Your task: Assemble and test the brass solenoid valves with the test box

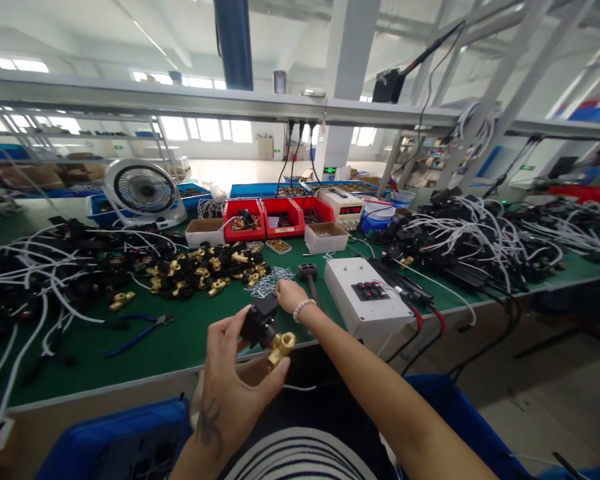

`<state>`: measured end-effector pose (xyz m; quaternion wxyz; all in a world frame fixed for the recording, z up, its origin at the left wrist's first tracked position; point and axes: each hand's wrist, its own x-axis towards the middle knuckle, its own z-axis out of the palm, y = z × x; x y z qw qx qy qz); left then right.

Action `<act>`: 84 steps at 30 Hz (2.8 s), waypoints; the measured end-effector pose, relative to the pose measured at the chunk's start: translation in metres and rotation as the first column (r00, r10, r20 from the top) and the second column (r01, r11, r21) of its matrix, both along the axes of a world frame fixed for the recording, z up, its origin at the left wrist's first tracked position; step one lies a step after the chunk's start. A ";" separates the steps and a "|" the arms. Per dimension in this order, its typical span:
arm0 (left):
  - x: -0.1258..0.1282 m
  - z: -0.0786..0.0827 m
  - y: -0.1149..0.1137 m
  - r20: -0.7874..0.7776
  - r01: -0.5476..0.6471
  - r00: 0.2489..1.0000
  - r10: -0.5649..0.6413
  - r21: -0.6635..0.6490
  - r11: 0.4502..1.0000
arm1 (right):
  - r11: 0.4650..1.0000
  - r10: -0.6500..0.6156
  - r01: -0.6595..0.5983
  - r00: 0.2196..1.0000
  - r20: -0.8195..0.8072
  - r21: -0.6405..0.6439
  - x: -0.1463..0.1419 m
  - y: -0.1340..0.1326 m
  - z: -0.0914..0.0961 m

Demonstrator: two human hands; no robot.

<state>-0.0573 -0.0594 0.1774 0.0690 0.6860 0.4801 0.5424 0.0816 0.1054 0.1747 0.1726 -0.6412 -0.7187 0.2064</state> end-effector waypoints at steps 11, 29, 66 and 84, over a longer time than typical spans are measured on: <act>0.017 0.037 -0.031 -0.077 0.074 0.996 -0.055 0.272 0.959 | 0.851 0.354 0.261 0.358 -0.864 0.456 0.030 -0.131 0.049; 0.026 0.016 -0.030 0.180 0.206 0.965 -0.193 -0.058 0.977 | 0.905 0.274 0.269 0.220 -0.936 0.328 0.005 -0.163 0.055; 0.010 0.058 0.018 0.801 0.166 0.598 -0.025 -0.093 0.982 | 0.995 0.027 -0.094 0.032 -0.999 0.024 0.033 -0.210 0.017; 0.011 0.036 0.025 0.856 0.430 0.511 -0.078 -0.176 0.885 | 0.958 0.268 -0.117 0.057 -0.962 0.261 0.055 -0.222 0.041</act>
